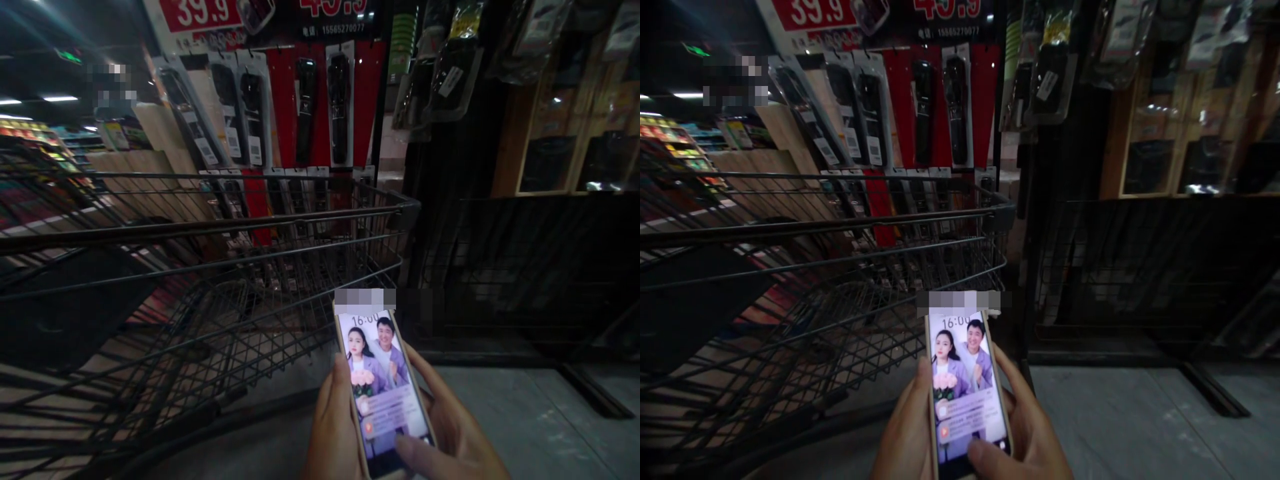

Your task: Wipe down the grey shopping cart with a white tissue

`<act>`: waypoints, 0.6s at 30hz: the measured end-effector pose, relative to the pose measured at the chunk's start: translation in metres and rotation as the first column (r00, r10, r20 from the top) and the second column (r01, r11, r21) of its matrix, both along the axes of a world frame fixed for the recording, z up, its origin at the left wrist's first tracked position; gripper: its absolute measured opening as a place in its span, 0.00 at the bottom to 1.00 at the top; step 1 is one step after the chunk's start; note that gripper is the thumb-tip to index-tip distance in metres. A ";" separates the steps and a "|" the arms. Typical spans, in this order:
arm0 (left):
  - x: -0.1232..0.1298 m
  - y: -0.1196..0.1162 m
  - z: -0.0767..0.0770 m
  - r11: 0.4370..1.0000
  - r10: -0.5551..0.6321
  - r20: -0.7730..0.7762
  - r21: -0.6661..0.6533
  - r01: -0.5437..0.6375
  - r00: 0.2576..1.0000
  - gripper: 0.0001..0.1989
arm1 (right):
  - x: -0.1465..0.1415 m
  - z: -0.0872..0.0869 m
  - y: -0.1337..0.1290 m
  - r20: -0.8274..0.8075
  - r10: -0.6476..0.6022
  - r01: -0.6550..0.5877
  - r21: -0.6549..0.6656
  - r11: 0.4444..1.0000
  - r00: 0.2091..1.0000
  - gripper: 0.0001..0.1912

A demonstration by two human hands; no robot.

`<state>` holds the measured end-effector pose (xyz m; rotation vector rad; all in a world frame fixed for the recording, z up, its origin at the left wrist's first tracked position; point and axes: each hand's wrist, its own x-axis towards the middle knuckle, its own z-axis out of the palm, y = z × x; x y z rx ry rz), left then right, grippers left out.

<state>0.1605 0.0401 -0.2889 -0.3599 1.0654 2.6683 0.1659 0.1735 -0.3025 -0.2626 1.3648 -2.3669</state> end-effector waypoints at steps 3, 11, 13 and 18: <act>0.002 -0.001 0.001 1.000 -0.002 0.003 -0.027 0.002 1.000 0.33 | 0.003 -0.005 -0.002 -0.004 -0.024 0.024 0.037 0.999 1.000 0.55; 0.003 -0.002 0.001 0.998 0.065 0.012 -0.028 -0.065 0.998 0.31 | 0.008 -0.010 -0.006 0.011 -0.075 0.075 0.033 0.997 0.997 0.53; 0.003 -0.002 0.001 0.998 0.057 0.011 -0.027 -0.057 0.998 0.30 | 0.009 -0.010 -0.006 0.011 -0.076 0.075 0.040 0.996 0.997 0.55; 0.002 -0.001 0.002 0.999 0.047 0.024 -0.006 -0.047 0.999 0.31 | 0.016 -0.003 -0.007 0.067 -0.122 0.118 0.064 0.991 0.990 0.54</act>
